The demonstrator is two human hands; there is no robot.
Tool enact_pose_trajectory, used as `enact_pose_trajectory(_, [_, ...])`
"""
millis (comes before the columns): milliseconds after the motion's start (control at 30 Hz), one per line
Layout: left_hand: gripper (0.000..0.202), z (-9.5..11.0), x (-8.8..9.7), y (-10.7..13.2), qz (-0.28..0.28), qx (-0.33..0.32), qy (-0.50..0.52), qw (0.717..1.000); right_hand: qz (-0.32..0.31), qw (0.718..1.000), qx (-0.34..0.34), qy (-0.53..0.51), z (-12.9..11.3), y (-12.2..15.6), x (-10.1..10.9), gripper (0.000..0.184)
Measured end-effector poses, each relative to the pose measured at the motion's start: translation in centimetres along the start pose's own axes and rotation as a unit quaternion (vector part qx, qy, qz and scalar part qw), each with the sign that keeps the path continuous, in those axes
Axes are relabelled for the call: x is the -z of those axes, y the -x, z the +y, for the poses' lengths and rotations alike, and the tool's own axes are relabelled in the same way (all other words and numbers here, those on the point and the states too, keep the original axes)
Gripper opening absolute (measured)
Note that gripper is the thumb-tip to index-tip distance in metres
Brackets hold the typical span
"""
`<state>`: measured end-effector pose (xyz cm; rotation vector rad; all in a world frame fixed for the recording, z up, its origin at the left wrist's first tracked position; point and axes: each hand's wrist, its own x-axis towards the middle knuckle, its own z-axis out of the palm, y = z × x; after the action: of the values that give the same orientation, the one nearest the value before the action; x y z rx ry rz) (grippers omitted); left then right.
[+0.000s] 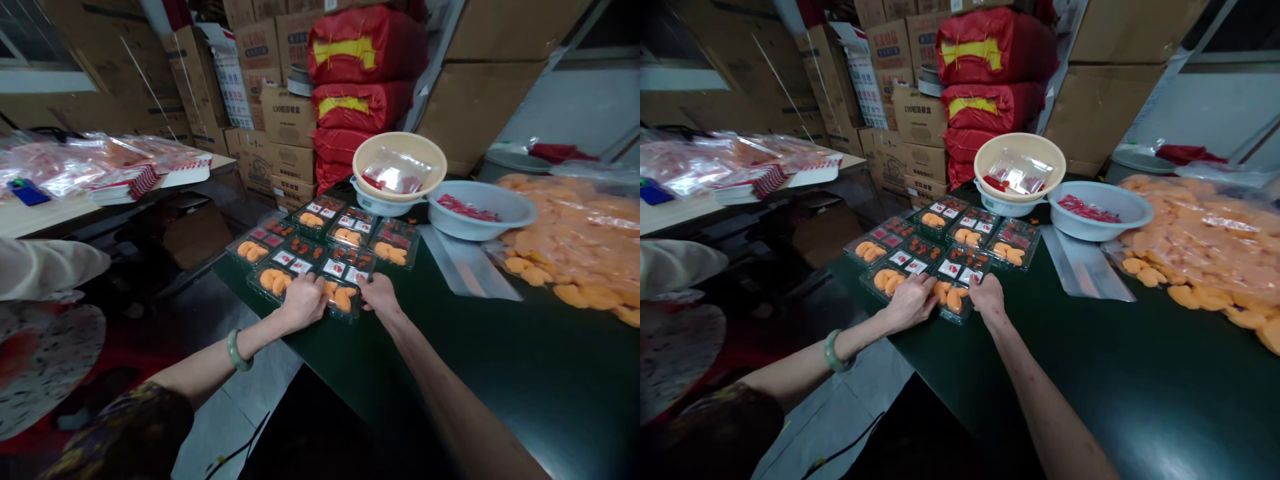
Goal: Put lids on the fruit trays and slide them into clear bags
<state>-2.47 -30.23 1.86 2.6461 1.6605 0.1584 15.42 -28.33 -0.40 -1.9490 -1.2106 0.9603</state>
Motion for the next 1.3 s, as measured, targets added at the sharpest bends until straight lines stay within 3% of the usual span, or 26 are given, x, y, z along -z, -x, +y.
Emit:
enact_pose_trajectory(133, [0.038, 0.4, -0.3, 0.3, -0.017, 0.01, 0.105, 0.994, -0.015, 0.989, -0.065, -0.132, 0.3, 0.5, 0.6, 0.02])
enact_pose_trajectory(233, [0.037, 1.1, -1.5, 0.9, -0.003, 0.03, 0.253, 0.967, -0.033, 0.97, -0.083, -0.228, 0.9, 1.4, 2.0, 0.026])
enact_pose_trajectory(300, [0.035, 2.0, -2.3, 1.2, -0.007, 0.063, 0.394, 0.917, -0.038, 0.953, -0.091, -0.287, 1.7, 2.2, 3.3, 0.026])
enact_pose_trajectory(367, [0.039, 3.2, -2.8, 1.4, -0.013, 0.112, 0.524, 0.844, -0.046, 0.935, -0.097, -0.338, 2.7, 3.2, 4.7, 0.022])
enact_pose_trajectory(467, [0.042, 5.2, -2.5, 0.9, -0.028, 0.187, 0.624, 0.758, -0.07, 0.909, -0.1, -0.399, 4.6, 5.1, 6.6, 0.019])
enact_pose_trajectory(600, [0.027, 7.8, -1.8, -0.5, -0.08, 0.186, 0.696, 0.688, -0.09, 0.87, -0.087, -0.477, 7.7, 8.0, 8.9, 0.026])
enact_pose_trajectory(733, [0.024, 10.5, -1.7, -1.7, -0.168, 0.166, 0.761, 0.604, -0.074, 0.862, -0.071, -0.497, 10.4, 10.5, 11.3, 0.024])
enact_pose_trajectory(833, [0.033, 12.9, -2.0, -2.5, -0.208, 0.14, 0.772, 0.584, -0.052, 0.847, -0.073, -0.524, 11.8, 11.8, 13.3, 0.029])
enact_pose_trajectory(933, [0.03, 15.6, -2.7, -3.2, -0.23, 0.094, 0.769, 0.589, -0.028, 0.832, -0.091, -0.547, 13.0, 12.5, 15.1, 0.042])
enact_pose_trajectory(1000, [0.026, 17.3, -3.1, -4.0, -0.251, 0.052, 0.741, 0.621, -0.001, 0.829, -0.095, -0.552, 13.9, 12.7, 16.2, 0.043])
enact_pose_trajectory(1033, [0.024, 18.1, -3.3, -4.5, -0.261, 0.025, 0.706, 0.658, 0.013, 0.828, -0.095, -0.552, 14.3, 12.8, 16.7, 0.042])
enact_pose_trajectory(1067, [0.02, 18.9, -3.5, -5.1, -0.253, -0.012, 0.65, 0.716, 0.028, 0.828, -0.097, -0.551, 14.8, 12.8, 17.3, 0.041])
enact_pose_trajectory(1133, [0.018, 20.4, -3.7, -6.9, -0.18, -0.094, 0.495, 0.845, 0.05, 0.826, -0.102, -0.551, 15.6, 13.0, 18.5, 0.04])
enact_pose_trajectory(1167, [0.019, 21.1, -3.7, -8.0, -0.125, -0.133, 0.421, 0.889, 0.056, 0.824, -0.104, -0.554, 16.0, 13.0, 19.0, 0.04])
enact_pose_trajectory(1233, [0.019, 22.8, -3.6, -10.7, -0.032, -0.191, 0.323, 0.926, 0.057, 0.816, -0.109, -0.565, 16.7, 13.1, 20.1, 0.04])
enact_pose_trajectory(1300, [0.019, 24.5, -3.7, -13.7, -0.006, -0.222, 0.29, 0.931, 0.063, 0.809, -0.111, -0.573, 17.3, 13.1, 20.9, 0.041])
